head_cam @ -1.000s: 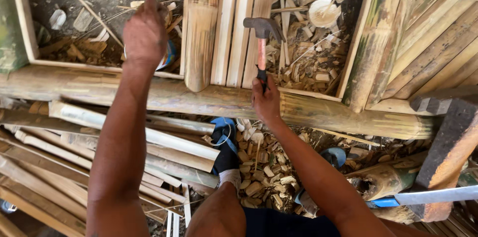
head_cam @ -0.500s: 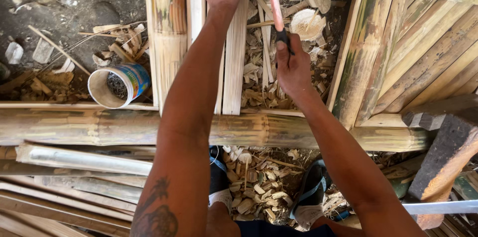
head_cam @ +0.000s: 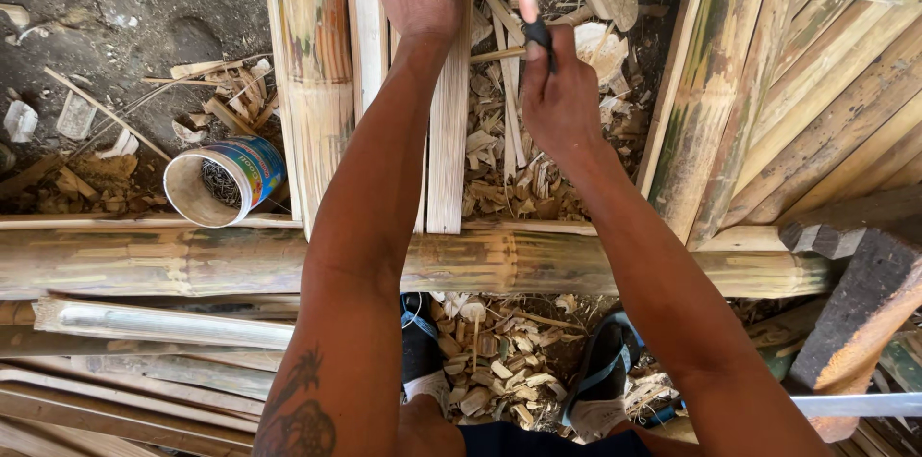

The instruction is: The person assembles a bamboo structure by placing split bamboo strips into a frame, inserting nails, and hammering them in. The person also uses a saw to trim the ends of the bamboo strips.

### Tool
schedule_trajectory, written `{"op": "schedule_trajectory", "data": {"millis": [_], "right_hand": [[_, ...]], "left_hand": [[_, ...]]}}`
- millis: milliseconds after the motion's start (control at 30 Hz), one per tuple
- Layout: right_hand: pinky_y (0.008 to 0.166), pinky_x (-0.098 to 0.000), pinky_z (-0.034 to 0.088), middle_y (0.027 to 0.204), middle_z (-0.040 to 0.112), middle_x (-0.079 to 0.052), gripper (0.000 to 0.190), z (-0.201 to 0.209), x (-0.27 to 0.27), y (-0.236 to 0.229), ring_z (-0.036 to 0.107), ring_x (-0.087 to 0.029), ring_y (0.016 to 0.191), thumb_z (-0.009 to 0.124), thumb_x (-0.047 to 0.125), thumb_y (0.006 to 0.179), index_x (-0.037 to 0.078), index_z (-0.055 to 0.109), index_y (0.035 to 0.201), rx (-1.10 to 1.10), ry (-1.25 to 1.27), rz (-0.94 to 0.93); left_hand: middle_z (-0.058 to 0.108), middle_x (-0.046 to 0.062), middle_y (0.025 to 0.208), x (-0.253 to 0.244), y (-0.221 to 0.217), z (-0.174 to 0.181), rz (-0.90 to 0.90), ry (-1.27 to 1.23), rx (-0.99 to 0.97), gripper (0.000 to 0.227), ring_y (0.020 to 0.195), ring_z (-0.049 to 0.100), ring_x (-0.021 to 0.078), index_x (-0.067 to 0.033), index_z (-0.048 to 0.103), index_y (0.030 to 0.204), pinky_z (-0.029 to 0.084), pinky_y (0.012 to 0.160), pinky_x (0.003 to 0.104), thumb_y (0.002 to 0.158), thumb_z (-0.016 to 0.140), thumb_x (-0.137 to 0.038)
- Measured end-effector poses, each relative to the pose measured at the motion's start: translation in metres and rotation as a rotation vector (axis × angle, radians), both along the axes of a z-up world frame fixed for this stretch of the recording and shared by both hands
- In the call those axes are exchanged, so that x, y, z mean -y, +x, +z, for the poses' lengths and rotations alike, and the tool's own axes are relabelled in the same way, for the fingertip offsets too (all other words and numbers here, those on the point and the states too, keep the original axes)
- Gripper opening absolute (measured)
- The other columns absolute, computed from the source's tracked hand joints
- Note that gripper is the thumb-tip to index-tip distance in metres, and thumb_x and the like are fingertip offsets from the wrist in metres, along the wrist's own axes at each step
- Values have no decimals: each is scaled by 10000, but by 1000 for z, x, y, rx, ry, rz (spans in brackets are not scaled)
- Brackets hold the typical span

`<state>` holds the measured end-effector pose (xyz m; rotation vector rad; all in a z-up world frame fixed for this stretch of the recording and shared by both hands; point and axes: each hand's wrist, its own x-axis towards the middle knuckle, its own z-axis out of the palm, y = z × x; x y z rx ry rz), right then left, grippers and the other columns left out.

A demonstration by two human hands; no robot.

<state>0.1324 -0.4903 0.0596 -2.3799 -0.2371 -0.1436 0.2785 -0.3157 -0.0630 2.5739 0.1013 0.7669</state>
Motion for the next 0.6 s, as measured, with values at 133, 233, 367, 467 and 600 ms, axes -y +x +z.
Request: {"op": "schedule_trajectory", "data": {"millis": [133, 233, 367, 467, 600], "right_hand": [[351, -359, 420, 586, 519, -59, 203, 7, -5, -1, 571, -197, 411, 357, 205, 1168, 13, 423, 1159, -153, 23, -30], [319, -369, 426, 549, 511, -56, 236, 24, -5, 3, 551, -210, 386, 343, 237, 1153, 11, 410, 1166, -237, -21, -84], [384, -365, 412, 602, 517, -44, 260, 34, -1, -17, 557, -195, 436, 356, 258, 1182, 6, 421, 1172, 10, 32, -19], [377, -348, 409, 625, 531, -28, 258, 37, 1, -35, 559, -168, 452, 345, 262, 1183, 14, 416, 1176, 57, 75, -17], [436, -335, 435, 686, 513, -23, 232, 28, -6, -38, 547, -134, 506, 302, 277, 1189, 76, 409, 1146, 264, 203, 31]], "left_hand": [[616, 92, 855, -2, -8, 24, 35, -85, -245, 198, 791, 554, 231, -99, 622, 926, 476, 838, 426, 1024, 461, -39], [565, 228, 1387, -6, -42, 64, -156, -2, -136, 584, 1209, 579, 347, 15, 446, 1487, 475, 1063, 455, 1049, 540, -359], [-74, 168, 1711, -10, -140, 91, -366, 233, -787, 1094, 1595, -71, 291, -26, -45, 1616, 41, 1322, 447, 962, 461, -741], [-54, 149, 1733, -8, -157, 106, -335, 281, -690, 964, 1605, -52, 267, -33, -42, 1633, 12, 1306, 438, 1017, 403, -627], [-71, 168, 1726, -9, -152, 114, -363, 309, -808, 939, 1602, -62, 285, -17, -60, 1625, 13, 1307, 439, 1005, 398, -553]]}}
